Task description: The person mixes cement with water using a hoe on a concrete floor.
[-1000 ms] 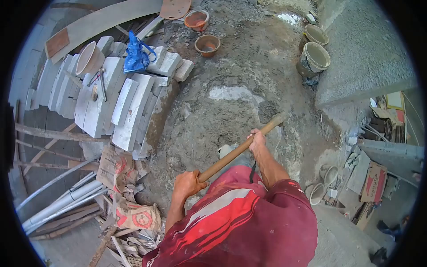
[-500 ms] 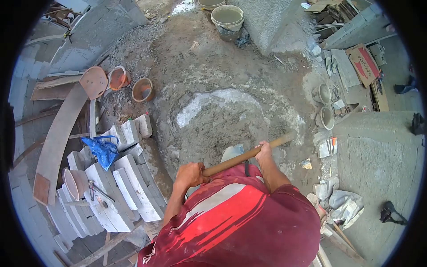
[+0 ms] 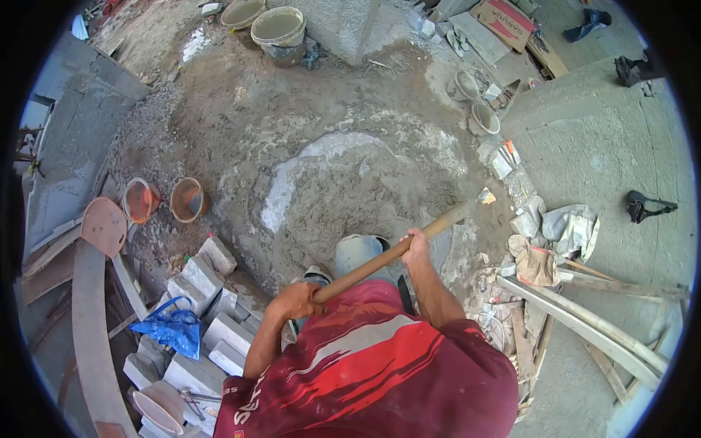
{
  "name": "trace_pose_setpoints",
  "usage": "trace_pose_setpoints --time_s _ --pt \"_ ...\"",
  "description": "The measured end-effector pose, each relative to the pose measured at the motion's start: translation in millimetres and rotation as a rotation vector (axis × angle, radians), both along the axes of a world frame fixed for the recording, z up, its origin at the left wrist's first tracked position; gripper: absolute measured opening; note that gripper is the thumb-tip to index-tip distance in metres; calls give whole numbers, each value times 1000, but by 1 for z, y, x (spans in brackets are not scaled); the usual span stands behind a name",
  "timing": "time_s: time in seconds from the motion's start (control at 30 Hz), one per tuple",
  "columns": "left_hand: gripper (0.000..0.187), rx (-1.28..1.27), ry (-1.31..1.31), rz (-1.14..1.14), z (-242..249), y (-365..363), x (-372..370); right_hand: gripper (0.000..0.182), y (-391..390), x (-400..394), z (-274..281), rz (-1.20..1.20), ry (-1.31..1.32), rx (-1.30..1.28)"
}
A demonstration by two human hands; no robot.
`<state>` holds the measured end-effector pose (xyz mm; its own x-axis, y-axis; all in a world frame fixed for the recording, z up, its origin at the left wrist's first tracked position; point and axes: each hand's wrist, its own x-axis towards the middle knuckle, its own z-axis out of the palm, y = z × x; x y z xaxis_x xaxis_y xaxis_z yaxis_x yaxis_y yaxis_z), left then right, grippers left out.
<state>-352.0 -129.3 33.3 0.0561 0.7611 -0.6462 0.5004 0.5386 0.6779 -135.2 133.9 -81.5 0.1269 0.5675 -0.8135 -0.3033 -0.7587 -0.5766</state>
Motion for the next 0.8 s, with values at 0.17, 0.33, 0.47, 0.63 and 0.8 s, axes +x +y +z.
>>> trace_pose_setpoints --time_s 0.17,0.33,0.47,0.63,0.8 --pt "44 -98 -9 -67 13 -32 0 11 -41 3 21 -17 12 -39" --pt "46 -182 -5 -32 16 -38 5 9 -47 -1 32 -63 -31 -28" --pt "44 -94 -32 52 3 -17 19 9 -16 -4 56 18 -20 62" --pt "46 35 -229 -47 -70 82 61 9 88 12 65 106 -138 289" --pt "41 79 -318 130 -171 197 106 9 218 26 -25 176 -308 380"
